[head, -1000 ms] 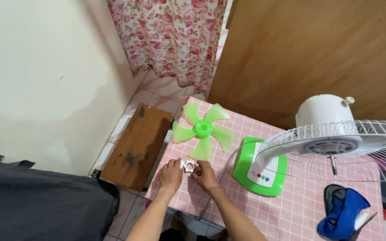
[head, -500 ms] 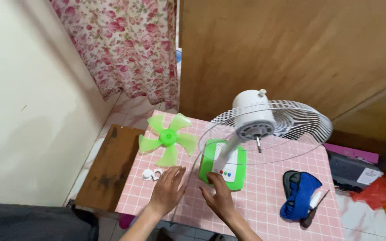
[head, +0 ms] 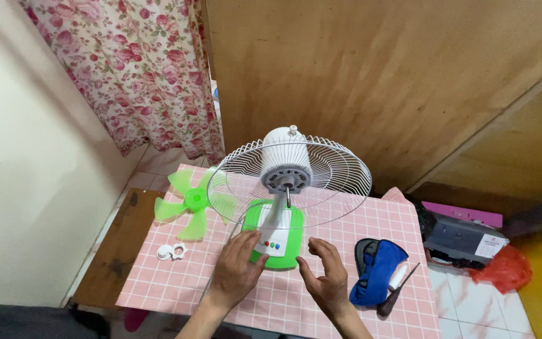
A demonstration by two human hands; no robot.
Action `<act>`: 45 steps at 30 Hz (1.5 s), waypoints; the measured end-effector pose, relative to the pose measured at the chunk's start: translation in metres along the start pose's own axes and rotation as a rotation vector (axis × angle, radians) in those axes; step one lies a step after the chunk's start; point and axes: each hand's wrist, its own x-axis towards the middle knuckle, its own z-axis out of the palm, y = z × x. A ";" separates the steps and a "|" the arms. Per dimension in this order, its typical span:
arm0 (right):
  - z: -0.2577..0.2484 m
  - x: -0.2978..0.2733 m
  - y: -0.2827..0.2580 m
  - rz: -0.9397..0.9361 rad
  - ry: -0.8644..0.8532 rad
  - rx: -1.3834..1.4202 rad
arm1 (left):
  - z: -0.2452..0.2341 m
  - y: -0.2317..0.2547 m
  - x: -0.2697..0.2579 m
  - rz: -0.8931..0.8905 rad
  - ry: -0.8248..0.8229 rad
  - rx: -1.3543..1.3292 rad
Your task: The person disassembles a small green and white table fan on a pink checkered table. They remove the front grill, fan blades, and rear grill, then use a screwdriver to loosen screws on the motor housing.
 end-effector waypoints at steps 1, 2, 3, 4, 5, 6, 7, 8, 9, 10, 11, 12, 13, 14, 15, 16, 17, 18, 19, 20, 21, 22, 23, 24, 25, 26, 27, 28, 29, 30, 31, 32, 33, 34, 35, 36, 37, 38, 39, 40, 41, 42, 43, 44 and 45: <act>-0.005 0.002 0.004 -0.011 -0.005 -0.001 | 0.004 0.002 0.003 0.002 0.011 0.013; -0.009 0.005 0.007 -0.024 -0.009 0.000 | 0.008 0.004 0.005 0.004 0.023 0.027; -0.014 0.007 0.011 -0.015 -0.017 -0.005 | 0.011 0.006 0.006 -0.021 0.052 0.084; -0.019 0.009 0.015 -0.007 -0.024 -0.011 | 0.013 0.006 0.007 -0.045 0.083 0.140; -0.024 0.012 0.019 0.000 -0.032 -0.017 | 0.014 0.006 0.008 -0.069 0.113 0.196; -0.028 0.017 0.024 -0.023 -0.018 -0.021 | 0.014 0.005 0.011 -0.121 0.172 0.219; -0.032 0.023 0.028 -0.045 -0.004 -0.024 | 0.011 0.003 0.014 -0.174 0.231 0.241; -0.036 0.028 0.032 -0.068 0.012 -0.028 | 0.008 0.003 0.018 -0.224 0.290 0.263; -0.041 0.033 0.036 -0.063 0.033 -0.044 | 0.003 0.002 0.022 -0.216 0.305 0.283; -0.044 0.040 0.039 -0.059 0.055 -0.059 | -0.004 0.000 0.027 -0.206 0.320 0.304; -0.046 0.046 0.042 -0.055 0.078 -0.073 | -0.011 -0.004 0.034 -0.195 0.334 0.325; -0.047 0.051 0.044 -0.042 0.101 -0.064 | -0.016 -0.009 0.040 -0.264 0.283 0.161; -0.048 0.057 0.047 -0.029 0.123 -0.054 | -0.022 -0.015 0.045 -0.331 0.232 -0.003; -0.049 0.062 0.050 -0.018 0.150 -0.046 | -0.027 -0.022 0.048 -0.392 0.179 -0.168; -0.049 0.067 0.052 0.010 0.147 -0.016 | -0.032 -0.029 0.051 -0.423 0.139 -0.192; -0.051 0.072 0.055 0.037 0.144 0.013 | -0.035 -0.037 0.055 -0.452 0.099 -0.218; -0.052 0.075 0.058 0.063 0.141 0.042 | -0.038 -0.045 0.057 -0.480 0.059 -0.244; -0.052 0.078 0.061 0.111 0.156 0.006 | -0.039 -0.052 0.058 -0.482 0.059 -0.271; -0.053 0.081 0.064 0.159 0.171 -0.030 | -0.040 -0.058 0.060 -0.484 0.059 -0.299; -0.056 0.083 0.066 0.206 0.184 -0.065 | -0.041 -0.061 0.061 -0.487 0.059 -0.326; -0.058 0.088 0.068 0.192 0.180 -0.084 | -0.041 -0.063 0.061 -0.533 0.037 -0.344; -0.059 0.093 0.070 0.180 0.173 -0.104 | -0.041 -0.064 0.060 -0.582 0.011 -0.362; -0.059 0.098 0.072 0.169 0.166 -0.124 | -0.041 -0.066 0.059 -0.631 -0.015 -0.379; -0.060 0.101 0.072 0.202 0.135 -0.084 | -0.041 -0.067 0.059 -0.592 -0.008 -0.384; -0.060 0.105 0.073 0.234 0.103 -0.045 | -0.041 -0.068 0.059 -0.552 -0.001 -0.388; -0.060 0.106 0.075 0.268 0.071 -0.004 | -0.041 -0.070 0.058 -0.514 0.004 -0.392; -0.059 0.106 0.077 0.286 0.072 0.022 | -0.042 -0.071 0.058 -0.476 0.016 -0.372; -0.058 0.105 0.080 0.309 0.072 0.047 | -0.042 -0.072 0.056 -0.440 0.024 -0.352; -0.057 0.102 0.083 0.332 0.072 0.072 | -0.043 -0.071 0.054 -0.405 0.032 -0.332; -0.056 0.100 0.087 0.340 0.077 0.063 | -0.044 -0.071 0.054 -0.459 0.008 -0.296; -0.056 0.097 0.090 0.348 0.083 0.053 | -0.044 -0.069 0.054 -0.513 -0.016 -0.259; -0.056 0.095 0.093 0.357 0.085 0.045 | -0.047 -0.066 0.053 -0.571 -0.040 -0.220; -0.056 0.093 0.096 0.341 0.102 0.064 | -0.049 -0.063 0.054 -0.529 -0.010 -0.242; -0.056 0.091 0.098 0.326 0.123 0.082 | -0.050 -0.058 0.054 -0.485 0.019 -0.264; -0.057 0.089 0.099 0.310 0.143 0.100 | -0.052 -0.053 0.055 -0.440 0.048 -0.285; -0.059 0.088 0.100 0.307 0.161 0.126 | -0.056 -0.048 0.055 -0.432 0.045 -0.269; -0.061 0.088 0.100 0.304 0.178 0.151 | -0.059 -0.045 0.056 -0.424 0.043 -0.253; -0.063 0.087 0.100 0.304 0.194 0.176 | -0.062 -0.041 0.055 -0.419 0.038 -0.237; -0.065 0.085 0.099 0.291 0.199 0.200 | -0.064 -0.037 0.053 -0.448 0.021 -0.231; -0.068 0.083 0.097 0.278 0.205 0.224 | -0.066 -0.034 0.052 -0.475 0.003 -0.226; -0.071 0.080 0.095 0.265 0.212 0.248 | -0.066 -0.032 0.050 -0.503 -0.015 -0.220; -0.074 0.074 0.094 0.256 0.194 0.209 | -0.065 -0.030 0.046 -0.467 -0.001 -0.221; -0.078 0.067 0.092 0.246 0.175 0.171 | -0.064 -0.028 0.041 -0.431 0.013 -0.222; -0.081 0.058 0.092 0.239 0.157 0.132 | -0.063 -0.026 0.034 -0.396 0.024 -0.225; -0.082 0.048 0.092 0.266 0.169 0.147 | -0.061 -0.024 0.027 -0.457 -0.007 -0.267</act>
